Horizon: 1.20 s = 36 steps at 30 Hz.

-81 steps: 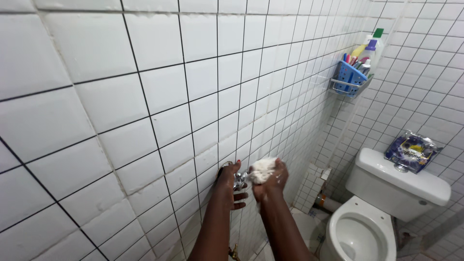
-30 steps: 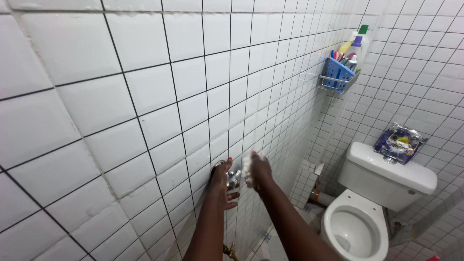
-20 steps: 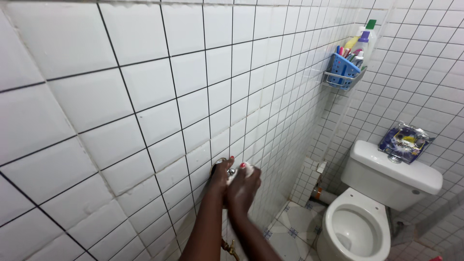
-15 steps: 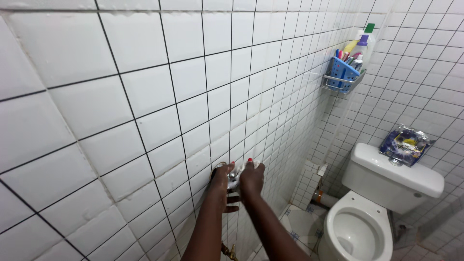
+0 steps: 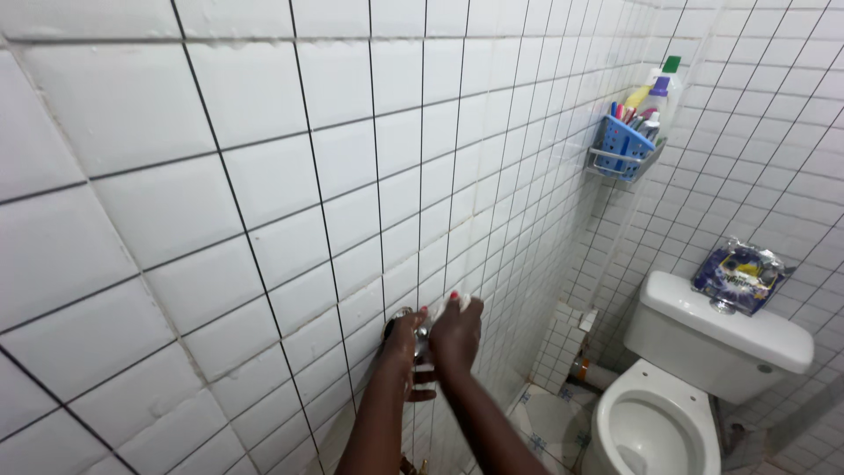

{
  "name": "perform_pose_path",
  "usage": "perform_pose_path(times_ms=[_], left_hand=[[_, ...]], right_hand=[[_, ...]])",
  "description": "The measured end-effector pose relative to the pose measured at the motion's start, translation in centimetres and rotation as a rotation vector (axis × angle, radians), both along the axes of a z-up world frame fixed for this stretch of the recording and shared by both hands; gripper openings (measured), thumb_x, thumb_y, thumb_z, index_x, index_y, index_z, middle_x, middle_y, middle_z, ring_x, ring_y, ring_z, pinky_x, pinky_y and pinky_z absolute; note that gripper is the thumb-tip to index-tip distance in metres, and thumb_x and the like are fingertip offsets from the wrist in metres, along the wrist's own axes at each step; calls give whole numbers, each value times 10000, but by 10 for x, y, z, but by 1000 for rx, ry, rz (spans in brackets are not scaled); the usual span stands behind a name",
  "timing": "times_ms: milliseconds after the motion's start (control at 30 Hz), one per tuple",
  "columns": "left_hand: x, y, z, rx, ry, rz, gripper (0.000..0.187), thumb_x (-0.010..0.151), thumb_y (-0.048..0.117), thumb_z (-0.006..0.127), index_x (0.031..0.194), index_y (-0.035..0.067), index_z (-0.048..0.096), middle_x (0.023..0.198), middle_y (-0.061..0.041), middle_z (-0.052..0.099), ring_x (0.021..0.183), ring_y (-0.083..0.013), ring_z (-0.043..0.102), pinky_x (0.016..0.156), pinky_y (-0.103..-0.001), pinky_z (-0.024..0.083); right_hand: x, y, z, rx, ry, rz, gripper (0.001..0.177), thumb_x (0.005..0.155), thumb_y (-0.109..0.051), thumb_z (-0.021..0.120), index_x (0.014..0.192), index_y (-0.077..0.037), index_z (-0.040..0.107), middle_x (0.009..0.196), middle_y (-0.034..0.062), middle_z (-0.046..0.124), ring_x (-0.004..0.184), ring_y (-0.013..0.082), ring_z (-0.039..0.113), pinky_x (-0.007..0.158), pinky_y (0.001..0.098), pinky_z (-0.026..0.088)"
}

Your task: The person scrubs a bathroom fixture with a cloth, dips the cloth into a bucket of soapy water, and wipes down the tiled bathroom wall.

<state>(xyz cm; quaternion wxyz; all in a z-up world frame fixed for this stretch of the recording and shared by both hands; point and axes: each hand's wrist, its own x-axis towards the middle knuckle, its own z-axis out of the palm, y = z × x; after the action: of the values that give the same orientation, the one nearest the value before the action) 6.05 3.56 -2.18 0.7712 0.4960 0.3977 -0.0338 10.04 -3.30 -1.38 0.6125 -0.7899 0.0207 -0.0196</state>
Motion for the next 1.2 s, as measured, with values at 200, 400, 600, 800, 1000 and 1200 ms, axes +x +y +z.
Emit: perform_pose_path(times_ms=[200, 400, 600, 800, 1000, 1200], left_hand=[[16, 13, -27, -92, -219, 79, 797, 823, 632, 697, 1483, 223, 517, 1382, -202, 576, 1154, -411, 620, 922, -591, 492], [-20, -1, 15, -123, 26, 35, 846, 775, 683, 720, 1465, 247, 497, 1325, -169, 618, 1137, -415, 610, 951, -611, 479], [-23, 5, 1, -256, -97, 49, 848, 721, 768, 730, 1292, 152, 609, 1109, -100, 663, 1001, -335, 654, 895, -533, 528], [-32, 28, -41, -461, -263, 187, 476, 893, 453, 701, 1182, 78, 652, 1083, -120, 713, 991, -314, 673, 899, -466, 533], [-49, 31, 2, -589, -379, 255, 522, 981, 313, 423, 1332, -57, 534, 1339, -232, 624, 1125, -301, 625, 984, -483, 493], [-62, 17, 34, -456, -230, 263, 649, 966, 426, 436, 1424, -33, 467, 1457, -238, 558, 1283, -312, 547, 1112, -510, 384]], right_hand=[[-66, -21, -25, -29, -71, 142, 349, 1031, -350, 439, 1207, -58, 513, 1134, 206, 624, 915, 326, 715, 725, 462, 548], [-33, -52, -10, 355, 314, 178, 435, 956, -391, 473, 1294, -122, 428, 1298, 251, 589, 1069, 419, 666, 846, 579, 616], [-8, -68, 34, 638, 199, 322, 696, 872, -575, 472, 1330, -51, 444, 1475, 300, 418, 1258, 515, 475, 933, 615, 495], [16, -35, 50, 668, 145, 415, 669, 888, -423, 543, 1389, 16, 474, 1341, 342, 547, 1129, 462, 534, 820, 548, 475], [-13, 1, -11, -659, -1215, 336, 438, 852, -216, 681, 1187, -11, 486, 1257, 245, 527, 1122, 443, 550, 907, 555, 499], [-15, 2, 14, -581, -480, 507, 447, 858, -306, 676, 1204, -55, 545, 1290, 195, 532, 1096, 416, 607, 940, 538, 497]])
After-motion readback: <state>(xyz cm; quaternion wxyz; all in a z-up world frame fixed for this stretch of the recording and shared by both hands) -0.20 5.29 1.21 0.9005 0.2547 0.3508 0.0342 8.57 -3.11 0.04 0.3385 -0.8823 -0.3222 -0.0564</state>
